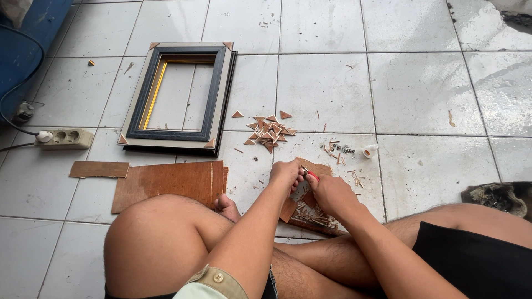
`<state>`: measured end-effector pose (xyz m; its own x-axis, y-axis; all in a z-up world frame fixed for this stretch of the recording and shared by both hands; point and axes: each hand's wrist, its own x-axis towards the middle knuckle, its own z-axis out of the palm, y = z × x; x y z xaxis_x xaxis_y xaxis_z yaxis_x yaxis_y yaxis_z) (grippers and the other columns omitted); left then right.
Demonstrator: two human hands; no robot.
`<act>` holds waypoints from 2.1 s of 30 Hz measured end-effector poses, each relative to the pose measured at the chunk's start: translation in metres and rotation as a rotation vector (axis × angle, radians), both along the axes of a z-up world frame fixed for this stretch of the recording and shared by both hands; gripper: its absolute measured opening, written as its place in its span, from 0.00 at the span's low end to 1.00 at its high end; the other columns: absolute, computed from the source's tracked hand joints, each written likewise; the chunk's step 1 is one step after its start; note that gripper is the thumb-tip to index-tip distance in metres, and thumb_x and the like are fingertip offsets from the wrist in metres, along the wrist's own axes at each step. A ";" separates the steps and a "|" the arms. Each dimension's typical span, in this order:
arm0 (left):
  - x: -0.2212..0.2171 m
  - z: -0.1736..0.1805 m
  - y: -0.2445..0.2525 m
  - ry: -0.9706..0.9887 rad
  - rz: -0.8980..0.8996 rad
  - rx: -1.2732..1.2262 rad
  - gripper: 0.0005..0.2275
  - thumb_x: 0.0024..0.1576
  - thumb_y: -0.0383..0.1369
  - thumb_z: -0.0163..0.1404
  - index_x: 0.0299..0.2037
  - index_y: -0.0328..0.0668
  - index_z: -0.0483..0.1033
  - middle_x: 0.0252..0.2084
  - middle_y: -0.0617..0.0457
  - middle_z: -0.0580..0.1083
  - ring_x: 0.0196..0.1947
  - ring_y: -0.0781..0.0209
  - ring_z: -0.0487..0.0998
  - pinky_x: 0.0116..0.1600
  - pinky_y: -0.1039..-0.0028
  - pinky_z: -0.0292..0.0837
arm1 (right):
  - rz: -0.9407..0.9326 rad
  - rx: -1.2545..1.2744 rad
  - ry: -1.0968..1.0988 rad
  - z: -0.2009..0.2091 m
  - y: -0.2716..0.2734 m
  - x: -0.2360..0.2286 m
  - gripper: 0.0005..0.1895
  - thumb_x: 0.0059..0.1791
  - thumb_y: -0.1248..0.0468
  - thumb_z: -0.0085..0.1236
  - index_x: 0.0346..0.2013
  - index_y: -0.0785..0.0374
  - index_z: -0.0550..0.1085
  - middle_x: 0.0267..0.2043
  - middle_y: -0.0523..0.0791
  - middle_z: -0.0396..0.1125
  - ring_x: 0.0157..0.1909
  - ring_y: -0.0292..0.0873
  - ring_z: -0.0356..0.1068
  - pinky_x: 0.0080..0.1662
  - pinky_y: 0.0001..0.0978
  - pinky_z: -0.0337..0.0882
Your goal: A person sits on the floor and uses a utility knife to shave and cut small pieces of wood, likely for use in a picture frame assembly.
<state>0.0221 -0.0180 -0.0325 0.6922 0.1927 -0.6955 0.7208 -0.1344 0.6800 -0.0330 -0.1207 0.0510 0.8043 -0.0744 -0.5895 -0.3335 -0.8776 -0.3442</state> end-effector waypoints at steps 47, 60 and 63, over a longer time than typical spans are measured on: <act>-0.036 0.230 0.096 -0.254 -0.477 0.381 0.15 0.50 0.34 0.43 0.47 0.49 0.70 0.40 0.54 0.74 0.34 0.63 0.77 0.35 0.77 0.72 | -0.697 0.796 -0.272 0.108 -0.099 -0.022 0.14 0.46 0.59 0.46 0.38 0.68 0.68 0.22 0.44 0.53 0.17 0.33 0.46 0.21 0.24 0.50; -0.076 0.236 0.173 0.070 -0.924 1.135 0.34 0.47 0.57 0.38 0.62 0.51 0.46 0.45 0.48 0.72 0.47 0.54 0.73 0.46 0.65 0.70 | -0.015 -0.676 0.056 0.122 -0.166 -0.061 0.25 0.45 0.39 0.33 0.35 0.48 0.74 0.31 0.38 0.75 0.33 0.35 0.74 0.36 0.28 0.71; -0.076 0.235 0.167 0.071 -0.917 1.167 0.34 0.49 0.57 0.34 0.63 0.51 0.45 0.45 0.47 0.72 0.49 0.50 0.71 0.49 0.57 0.66 | -0.014 -0.747 0.047 0.134 -0.149 -0.067 0.22 0.47 0.41 0.32 0.38 0.47 0.72 0.31 0.37 0.73 0.33 0.34 0.73 0.37 0.27 0.70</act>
